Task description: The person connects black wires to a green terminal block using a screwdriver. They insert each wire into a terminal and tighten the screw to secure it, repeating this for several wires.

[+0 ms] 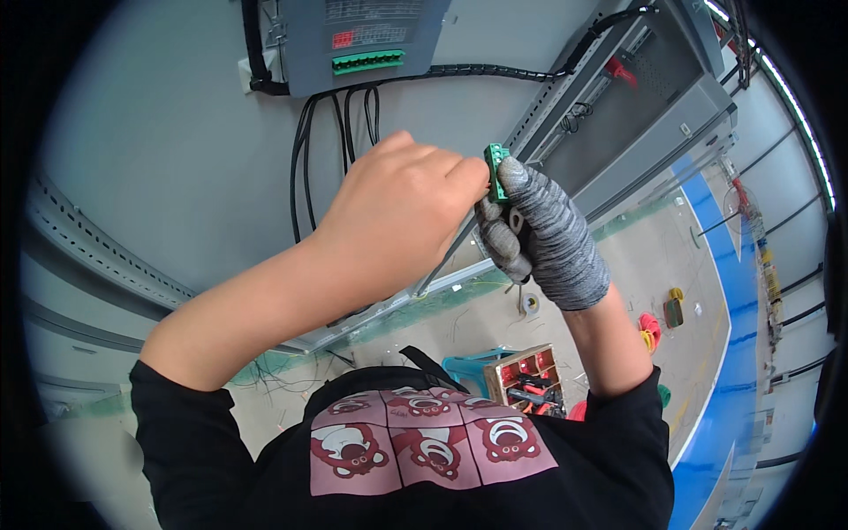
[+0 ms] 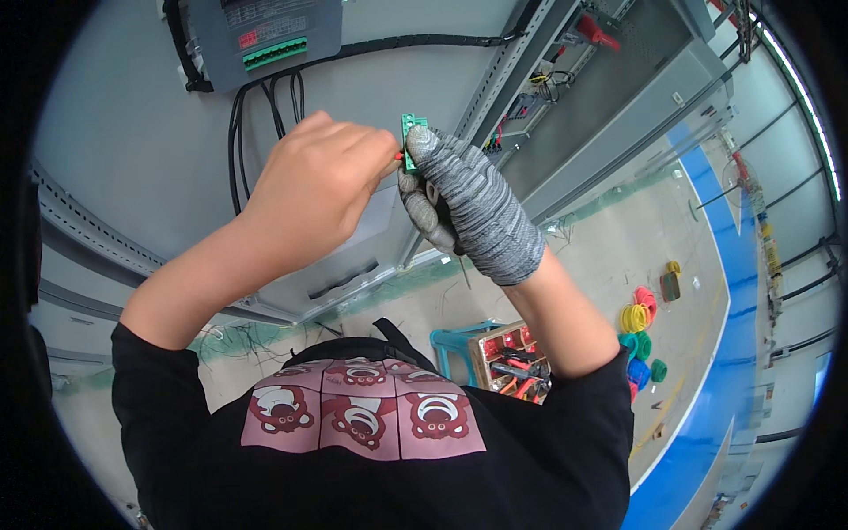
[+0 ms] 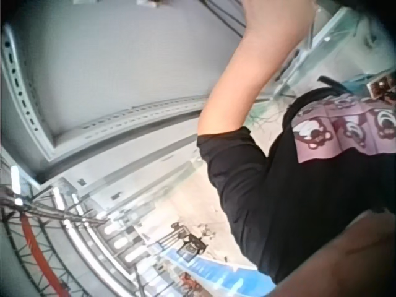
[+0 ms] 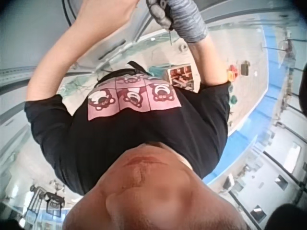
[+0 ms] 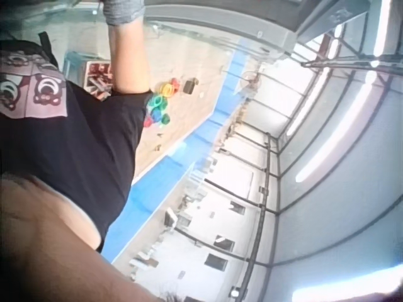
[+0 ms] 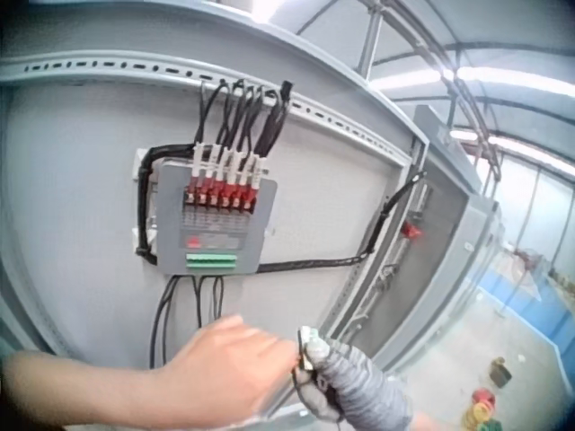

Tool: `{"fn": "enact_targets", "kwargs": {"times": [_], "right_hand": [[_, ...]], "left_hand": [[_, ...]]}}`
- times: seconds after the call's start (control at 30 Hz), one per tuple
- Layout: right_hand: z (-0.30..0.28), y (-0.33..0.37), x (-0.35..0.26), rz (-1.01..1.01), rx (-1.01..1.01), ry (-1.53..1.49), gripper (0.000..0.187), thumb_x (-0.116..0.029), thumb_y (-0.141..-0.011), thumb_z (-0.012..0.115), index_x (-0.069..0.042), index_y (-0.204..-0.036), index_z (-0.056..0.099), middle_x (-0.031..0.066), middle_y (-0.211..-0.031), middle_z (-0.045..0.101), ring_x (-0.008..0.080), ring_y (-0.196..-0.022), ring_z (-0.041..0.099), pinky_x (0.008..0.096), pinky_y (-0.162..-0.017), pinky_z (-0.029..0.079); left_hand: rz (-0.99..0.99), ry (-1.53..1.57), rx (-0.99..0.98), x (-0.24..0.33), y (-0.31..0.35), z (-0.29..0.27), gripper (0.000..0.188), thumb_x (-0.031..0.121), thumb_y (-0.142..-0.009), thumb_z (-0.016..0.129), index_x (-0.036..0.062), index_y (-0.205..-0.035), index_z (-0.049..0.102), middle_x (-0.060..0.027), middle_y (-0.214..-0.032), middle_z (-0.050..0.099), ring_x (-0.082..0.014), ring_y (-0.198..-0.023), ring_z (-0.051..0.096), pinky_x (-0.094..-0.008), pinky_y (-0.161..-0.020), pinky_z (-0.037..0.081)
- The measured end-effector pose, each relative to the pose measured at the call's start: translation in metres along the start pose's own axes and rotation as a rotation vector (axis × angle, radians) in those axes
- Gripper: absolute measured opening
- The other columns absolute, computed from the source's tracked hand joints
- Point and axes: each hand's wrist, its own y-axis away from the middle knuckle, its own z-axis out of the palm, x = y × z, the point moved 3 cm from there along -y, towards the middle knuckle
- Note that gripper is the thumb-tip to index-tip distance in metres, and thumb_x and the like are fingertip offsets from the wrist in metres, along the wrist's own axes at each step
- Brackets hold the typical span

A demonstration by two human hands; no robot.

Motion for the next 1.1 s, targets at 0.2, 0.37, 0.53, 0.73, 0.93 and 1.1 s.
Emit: {"fn": "enact_targets", "kwargs": {"times": [0.2, 0.37, 0.53, 0.73, 0.93, 1.1], "right_hand": [[-0.004, 0.008, -0.003, -0.007, -0.027, 0.017, 0.050, -0.051, -0.098, 0.049, -0.006, -0.080, 0.058, -0.0004, -0.048, 0.047, 0.0066, -0.036, 0.037, 0.0222, -0.038, 0.028], [-0.003, 0.011, -0.006, 0.004, -0.076, -0.005, 0.047, -0.050, -0.098, 0.051, -0.006, -0.081, 0.058, -0.0009, -0.050, 0.048, 0.0062, -0.037, 0.038, 0.0219, -0.038, 0.029], [-0.002, 0.006, -0.003, -0.041, -0.095, -0.004, 0.045, -0.049, -0.098, 0.051, -0.008, -0.083, 0.056, -0.0007, -0.052, 0.050, 0.0064, -0.038, 0.040, 0.0217, -0.038, 0.031], [-0.002, 0.003, 0.006, 0.007, -0.140, -0.093, 0.047, -0.052, -0.098, 0.048, -0.008, -0.082, 0.055, -0.0007, -0.050, 0.049, 0.0070, -0.037, 0.040, 0.0217, -0.037, 0.031], [-0.001, 0.001, 0.008, -0.055, -0.169, -0.070, 0.050, -0.053, -0.098, 0.047, -0.011, -0.073, 0.058, -0.0035, -0.048, 0.046, 0.0048, -0.038, 0.040, 0.0208, -0.037, 0.029], [-0.001, 0.005, 0.007, -0.045, -0.200, -0.040, 0.053, -0.055, -0.098, 0.045, -0.013, -0.071, 0.058, -0.0042, -0.049, 0.046, 0.0045, -0.039, 0.040, 0.0203, -0.037, 0.028]], "left_hand": [[-0.044, 0.122, 0.050, 0.005, 0.000, -0.013, 0.006, 0.008, -0.088, 0.061, 0.0032, -0.090, 0.057, -0.0084, -0.076, 0.059, -0.0281, -0.071, 0.057, -0.0366, -0.071, 0.041], [-0.054, 0.115, 0.064, 0.012, -0.002, -0.017, 0.006, 0.005, -0.087, 0.063, 0.0032, -0.085, 0.057, -0.0093, -0.071, 0.056, -0.0279, -0.065, 0.054, -0.0355, -0.066, 0.041], [-0.062, 0.125, 0.119, 0.017, -0.005, -0.014, 0.009, 0.002, -0.086, 0.062, 0.0025, -0.080, 0.055, -0.0107, -0.067, 0.053, -0.0288, -0.061, 0.051, -0.0363, -0.062, 0.040], [-0.133, 0.082, 0.087, 0.019, 0.001, -0.008, 0.012, 0.005, -0.085, 0.064, 0.0024, -0.093, 0.055, -0.0098, -0.076, 0.056, -0.0271, -0.067, 0.051, -0.0353, -0.068, 0.041], [-0.187, 0.161, 0.064, 0.032, -0.001, -0.015, 0.046, 0.018, -0.083, 0.071, 0.0060, -0.124, 0.053, -0.0068, -0.084, 0.054, -0.0217, -0.073, 0.052, -0.0345, -0.079, 0.040], [-0.199, 0.120, -0.002, 0.026, -0.001, -0.011, 0.051, 0.023, -0.082, 0.074, 0.0082, -0.127, 0.054, -0.0047, -0.079, 0.053, -0.0196, -0.071, 0.050, -0.0319, -0.077, 0.039]]}}
